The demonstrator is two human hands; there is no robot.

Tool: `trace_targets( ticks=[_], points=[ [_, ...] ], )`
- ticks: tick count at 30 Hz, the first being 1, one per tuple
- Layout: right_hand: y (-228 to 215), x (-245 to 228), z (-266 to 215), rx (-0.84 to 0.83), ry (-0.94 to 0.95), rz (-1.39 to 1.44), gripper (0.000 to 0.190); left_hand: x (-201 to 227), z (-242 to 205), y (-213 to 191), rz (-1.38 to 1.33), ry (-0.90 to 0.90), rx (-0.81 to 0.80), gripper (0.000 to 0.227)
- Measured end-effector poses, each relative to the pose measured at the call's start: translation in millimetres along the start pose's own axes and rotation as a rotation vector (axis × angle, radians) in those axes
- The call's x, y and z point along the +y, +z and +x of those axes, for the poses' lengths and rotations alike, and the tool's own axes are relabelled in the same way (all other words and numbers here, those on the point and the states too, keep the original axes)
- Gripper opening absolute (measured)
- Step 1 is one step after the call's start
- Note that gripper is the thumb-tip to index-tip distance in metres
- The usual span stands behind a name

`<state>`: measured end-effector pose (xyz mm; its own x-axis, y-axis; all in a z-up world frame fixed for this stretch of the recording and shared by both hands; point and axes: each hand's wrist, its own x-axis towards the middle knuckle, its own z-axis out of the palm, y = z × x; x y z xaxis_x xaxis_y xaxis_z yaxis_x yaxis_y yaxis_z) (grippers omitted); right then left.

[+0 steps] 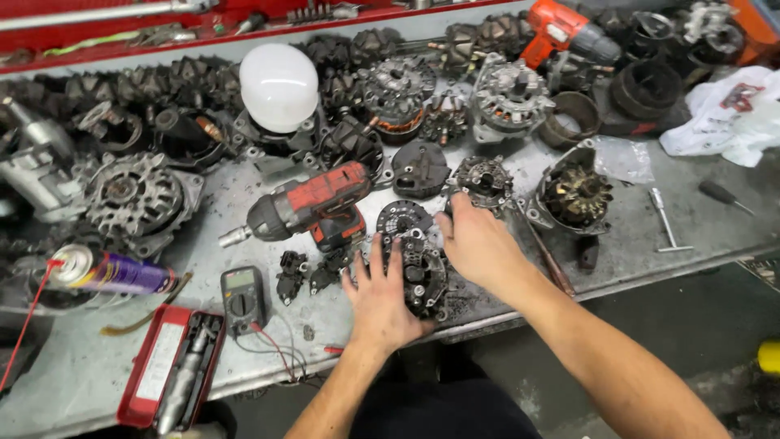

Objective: The person uses a hammer to tap a cylindrical metal part into a circular mechanical component on a workbench. They then use a T-handle wrench to tighten bolts on the component, rotating it to access different sides. The workbench is cluttered with various disassembled car parts and tools.

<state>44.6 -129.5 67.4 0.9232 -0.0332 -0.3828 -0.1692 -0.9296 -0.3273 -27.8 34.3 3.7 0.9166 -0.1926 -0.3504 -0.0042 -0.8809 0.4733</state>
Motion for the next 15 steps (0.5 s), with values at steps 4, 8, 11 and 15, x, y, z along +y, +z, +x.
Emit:
trace_targets(
  ticks=[4, 8, 11, 15],
  points=[
    [4, -15, -6, -0.044, -0.001, 0.504, 0.041, 1, -3, -5, -0.022, 0.004, -0.031, 0.142],
    [-10, -8, -4, -0.147, 0.344, 1.077, 0.052, -4, 1, -8, -0.012, 0.058, -0.036, 0.141],
    [-15, -5, -7, -0.169, 0.347, 1.111, 0.027, -10, 6, -8, -0.012, 0.091, -0.045, 0.142],
    [-18, -15, -21, -0.15, 0.243, 0.953, 0.048, -12, 8, -14, -0.004, 0.155, -0.095, 0.142]
  ],
)
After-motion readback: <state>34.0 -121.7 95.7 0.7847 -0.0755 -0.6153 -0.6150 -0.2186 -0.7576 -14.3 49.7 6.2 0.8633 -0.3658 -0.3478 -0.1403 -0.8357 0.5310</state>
